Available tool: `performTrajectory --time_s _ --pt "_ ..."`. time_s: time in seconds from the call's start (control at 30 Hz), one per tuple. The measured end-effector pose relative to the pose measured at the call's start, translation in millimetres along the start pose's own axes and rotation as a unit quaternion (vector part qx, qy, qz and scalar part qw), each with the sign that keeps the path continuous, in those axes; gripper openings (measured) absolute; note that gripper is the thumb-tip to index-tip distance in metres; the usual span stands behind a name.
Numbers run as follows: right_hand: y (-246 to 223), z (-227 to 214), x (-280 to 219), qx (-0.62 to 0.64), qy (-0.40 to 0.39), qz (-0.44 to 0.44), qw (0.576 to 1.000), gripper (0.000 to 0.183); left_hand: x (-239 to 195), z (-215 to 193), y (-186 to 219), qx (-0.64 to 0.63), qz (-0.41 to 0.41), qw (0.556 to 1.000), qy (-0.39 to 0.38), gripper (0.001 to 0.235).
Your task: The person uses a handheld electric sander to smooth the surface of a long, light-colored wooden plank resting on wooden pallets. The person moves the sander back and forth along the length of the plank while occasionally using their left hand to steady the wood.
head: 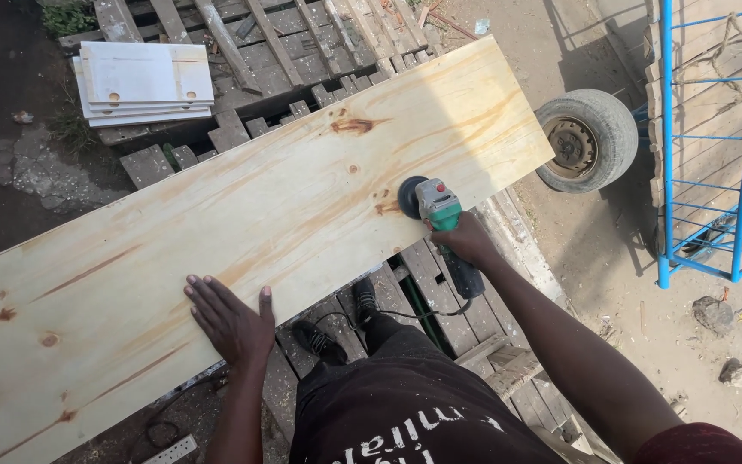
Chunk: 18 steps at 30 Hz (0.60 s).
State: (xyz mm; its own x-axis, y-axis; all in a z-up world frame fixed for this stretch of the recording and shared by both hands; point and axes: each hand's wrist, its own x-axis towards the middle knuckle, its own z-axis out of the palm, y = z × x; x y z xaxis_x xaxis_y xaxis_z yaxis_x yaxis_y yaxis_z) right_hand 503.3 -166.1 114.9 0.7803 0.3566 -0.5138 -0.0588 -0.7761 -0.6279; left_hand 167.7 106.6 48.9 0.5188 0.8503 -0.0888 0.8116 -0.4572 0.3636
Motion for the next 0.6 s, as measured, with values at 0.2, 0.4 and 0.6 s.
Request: performTrajectory --time_s 0.2,0.4,0.6 --pt "-17.6 14.4 -4.7 0.038 -0.014 -0.007 0.999 0.033 2.4 -4.5 16.5 -0.01 -0.006 0.999 0.032 0.098" --pt "-9.9 25.1 6.4 0.021 -0.034 -0.017 0.999 0.039 2.0 -3.8 17.8 -0.003 0.004 0.999 0.053 0.097" --pt "-19.7 25.0 23.5 -0.007 -0.042 -0.025 0.999 0.039 2.4 -4.0 18.3 -0.009 0.001 0.998 0.058 0.096"
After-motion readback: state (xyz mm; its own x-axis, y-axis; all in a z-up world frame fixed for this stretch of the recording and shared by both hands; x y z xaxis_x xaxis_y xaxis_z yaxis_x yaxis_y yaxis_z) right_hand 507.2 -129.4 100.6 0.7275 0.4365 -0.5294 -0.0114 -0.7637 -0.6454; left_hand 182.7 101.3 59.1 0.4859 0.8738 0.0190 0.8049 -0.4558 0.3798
